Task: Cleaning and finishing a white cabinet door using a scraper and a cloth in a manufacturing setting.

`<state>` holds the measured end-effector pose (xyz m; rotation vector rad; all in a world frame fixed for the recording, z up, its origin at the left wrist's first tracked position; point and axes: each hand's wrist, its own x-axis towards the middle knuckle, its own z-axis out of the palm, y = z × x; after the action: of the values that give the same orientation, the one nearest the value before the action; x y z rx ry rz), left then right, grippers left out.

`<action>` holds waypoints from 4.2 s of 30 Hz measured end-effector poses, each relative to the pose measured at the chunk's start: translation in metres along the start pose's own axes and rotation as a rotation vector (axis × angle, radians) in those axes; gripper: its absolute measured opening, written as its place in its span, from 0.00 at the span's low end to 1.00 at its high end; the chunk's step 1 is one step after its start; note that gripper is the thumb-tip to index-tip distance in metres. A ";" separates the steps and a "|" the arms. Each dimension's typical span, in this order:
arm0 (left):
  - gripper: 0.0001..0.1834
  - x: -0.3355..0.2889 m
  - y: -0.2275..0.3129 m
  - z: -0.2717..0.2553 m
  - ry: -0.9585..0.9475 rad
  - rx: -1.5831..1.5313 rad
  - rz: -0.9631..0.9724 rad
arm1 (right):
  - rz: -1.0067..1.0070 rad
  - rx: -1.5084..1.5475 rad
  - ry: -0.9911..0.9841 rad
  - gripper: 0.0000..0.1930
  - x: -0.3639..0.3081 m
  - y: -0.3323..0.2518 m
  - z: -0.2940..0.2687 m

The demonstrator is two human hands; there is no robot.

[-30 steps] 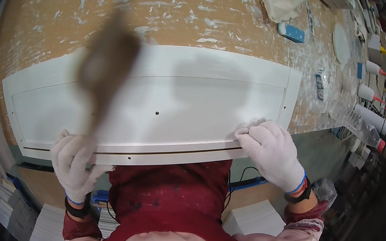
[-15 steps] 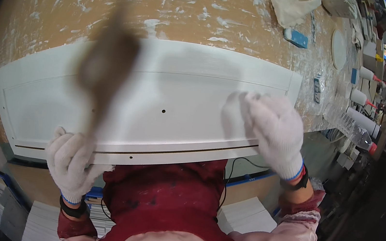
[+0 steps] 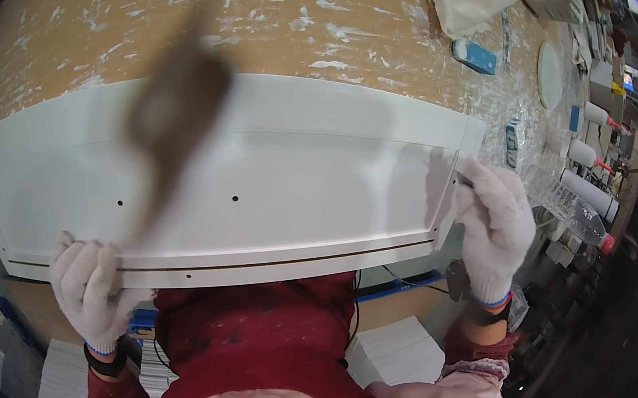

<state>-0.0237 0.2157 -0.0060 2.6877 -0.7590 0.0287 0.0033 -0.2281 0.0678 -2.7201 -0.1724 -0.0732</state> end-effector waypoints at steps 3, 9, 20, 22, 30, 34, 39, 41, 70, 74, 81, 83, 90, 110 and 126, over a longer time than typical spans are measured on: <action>0.39 -0.007 -0.007 0.001 0.033 0.042 -0.010 | 0.249 0.030 0.092 0.20 -0.020 0.008 -0.013; 0.42 -0.016 -0.019 -0.002 0.111 0.135 -0.037 | 0.271 -0.050 -0.013 0.18 -0.043 0.014 -0.022; 0.43 -0.025 -0.036 -0.012 0.068 0.170 -0.061 | 0.502 0.009 -0.021 0.15 -0.042 -0.008 0.000; 0.45 -0.024 -0.036 -0.011 0.045 0.169 -0.060 | 0.515 -0.005 -0.047 0.15 -0.051 -0.013 0.010; 0.46 -0.013 -0.033 -0.004 0.076 0.044 -0.017 | 0.435 -0.263 0.067 0.13 -0.037 -0.012 0.034; 0.47 -0.013 -0.035 0.000 0.093 0.033 -0.006 | 0.400 -0.032 -0.099 0.13 -0.027 -0.028 0.030; 0.46 -0.009 -0.033 0.002 0.136 0.029 0.004 | 0.440 -0.200 0.048 0.14 -0.028 -0.010 0.030; 0.44 -0.007 -0.030 0.000 0.140 0.045 0.001 | 0.386 -0.084 -0.076 0.14 -0.025 -0.021 0.023; 0.27 0.038 0.105 0.040 0.228 -0.257 0.355 | -0.139 -0.435 0.196 0.19 -0.083 0.063 0.034; 0.33 0.026 0.113 0.039 0.247 -0.121 0.228 | -0.155 -0.384 0.084 0.20 -0.057 0.052 0.041; 0.42 0.028 0.045 0.004 0.231 0.087 -0.266 | -0.199 -0.525 0.078 0.23 -0.037 0.082 0.034; 0.43 0.015 0.005 -0.015 0.188 0.184 -0.485 | -0.212 -0.545 0.088 0.23 -0.045 0.084 0.035; 0.39 -0.039 -0.056 -0.045 0.212 0.168 -0.537 | -0.243 -0.517 0.033 0.22 -0.102 0.071 0.037; 0.50 -0.074 -0.029 -0.024 0.030 0.120 -1.092 | 0.310 -0.275 -0.272 0.25 -0.071 0.034 0.017; 0.58 -0.024 0.082 0.038 -0.093 -0.010 -0.433 | 0.137 -0.533 -0.521 0.40 -0.095 0.026 -0.003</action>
<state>-0.0886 0.1496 -0.0183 2.7987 -0.1868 -0.2059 -0.0878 -0.2636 0.0525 -3.2099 -0.1247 0.7328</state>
